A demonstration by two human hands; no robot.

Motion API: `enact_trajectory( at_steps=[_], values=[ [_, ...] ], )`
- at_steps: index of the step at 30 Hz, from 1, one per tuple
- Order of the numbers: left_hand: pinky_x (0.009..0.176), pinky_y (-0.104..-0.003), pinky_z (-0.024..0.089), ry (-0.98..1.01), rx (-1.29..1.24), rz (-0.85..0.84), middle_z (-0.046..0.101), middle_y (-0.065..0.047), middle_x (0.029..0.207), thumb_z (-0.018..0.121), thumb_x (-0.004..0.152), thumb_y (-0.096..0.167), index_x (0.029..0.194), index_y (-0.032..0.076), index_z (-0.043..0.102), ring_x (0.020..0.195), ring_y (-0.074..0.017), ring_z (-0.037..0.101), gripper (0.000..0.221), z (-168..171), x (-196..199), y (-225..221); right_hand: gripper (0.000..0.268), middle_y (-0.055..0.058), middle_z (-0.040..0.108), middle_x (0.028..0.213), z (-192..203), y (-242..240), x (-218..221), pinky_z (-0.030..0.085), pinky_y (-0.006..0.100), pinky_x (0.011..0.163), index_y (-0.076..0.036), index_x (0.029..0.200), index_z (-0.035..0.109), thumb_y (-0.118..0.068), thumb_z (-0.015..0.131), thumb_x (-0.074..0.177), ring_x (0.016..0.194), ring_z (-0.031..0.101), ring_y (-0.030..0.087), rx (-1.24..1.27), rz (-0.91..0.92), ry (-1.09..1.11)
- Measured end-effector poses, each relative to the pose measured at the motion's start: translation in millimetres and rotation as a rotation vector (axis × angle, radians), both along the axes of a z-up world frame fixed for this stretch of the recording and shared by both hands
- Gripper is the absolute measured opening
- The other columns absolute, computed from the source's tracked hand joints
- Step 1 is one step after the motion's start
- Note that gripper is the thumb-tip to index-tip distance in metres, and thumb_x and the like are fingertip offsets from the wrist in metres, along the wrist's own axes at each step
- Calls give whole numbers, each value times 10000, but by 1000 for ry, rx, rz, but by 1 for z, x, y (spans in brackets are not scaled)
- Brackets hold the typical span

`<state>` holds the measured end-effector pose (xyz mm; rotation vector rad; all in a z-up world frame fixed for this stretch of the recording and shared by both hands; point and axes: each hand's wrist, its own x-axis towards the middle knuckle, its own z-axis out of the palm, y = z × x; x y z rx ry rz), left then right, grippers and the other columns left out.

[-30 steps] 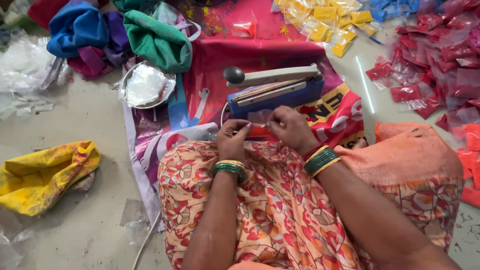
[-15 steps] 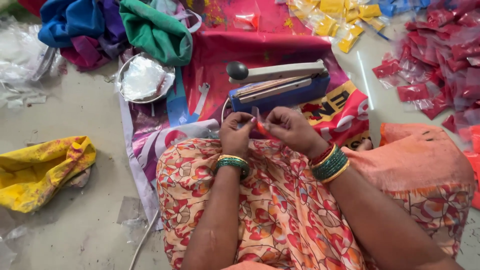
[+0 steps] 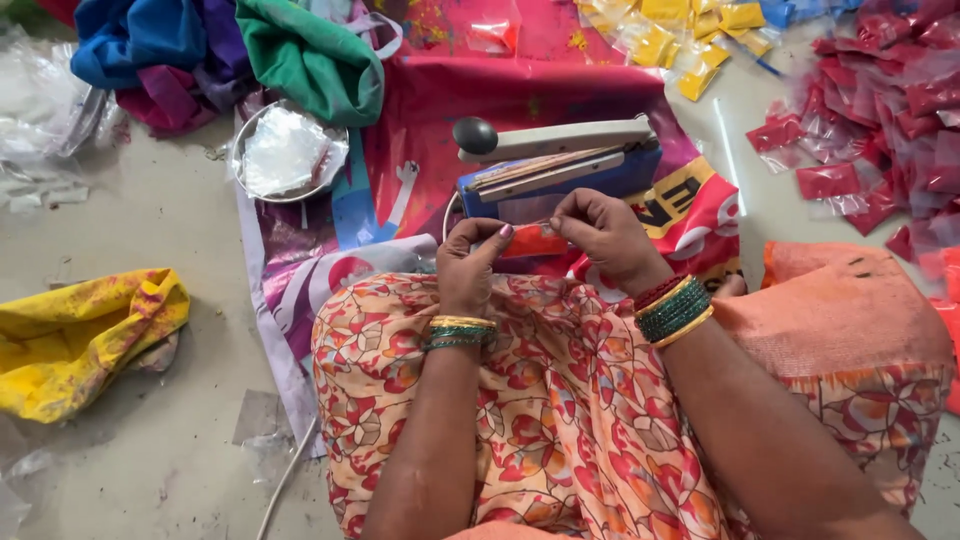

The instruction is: The person seals small plastic packets containing colored powder using a manual heat sealer.

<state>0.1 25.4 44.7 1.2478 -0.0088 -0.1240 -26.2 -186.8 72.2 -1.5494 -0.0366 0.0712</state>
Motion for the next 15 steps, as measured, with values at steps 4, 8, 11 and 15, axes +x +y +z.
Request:
enact_trajectory(
  at_steps=[4,8,11,15],
  values=[
    [774,-242,548,2,-11,0,743,-28,892,775,895,30,948,12,758,830,-100,667,57,-3,-6,2,52,-2,676,908,8,6,-9,501,220,761,-28,972,669,-71,666,1001,843,593,59,-55,-46,-23],
    [785,-243,550,32,-121,-23,748,-42,904,775,903,17,966,11,762,841,-108,673,64,-9,-1,2,61,-4,683,913,10,4,-9,514,217,772,-24,978,677,-82,689,991,853,608,61,32,-61,17],
    [776,-242,562,32,-59,-42,753,-41,898,771,899,12,960,19,761,832,-105,681,63,-13,-3,1,86,14,679,900,6,5,-10,515,229,762,-5,956,687,-81,726,967,849,612,74,-196,-71,-84],
    [776,-239,578,29,-52,-89,762,-42,894,759,895,5,951,28,750,827,-106,699,61,-13,-1,2,82,9,697,899,2,6,-10,536,234,772,-12,976,675,-81,704,941,848,640,72,2,-12,27]
  ],
)
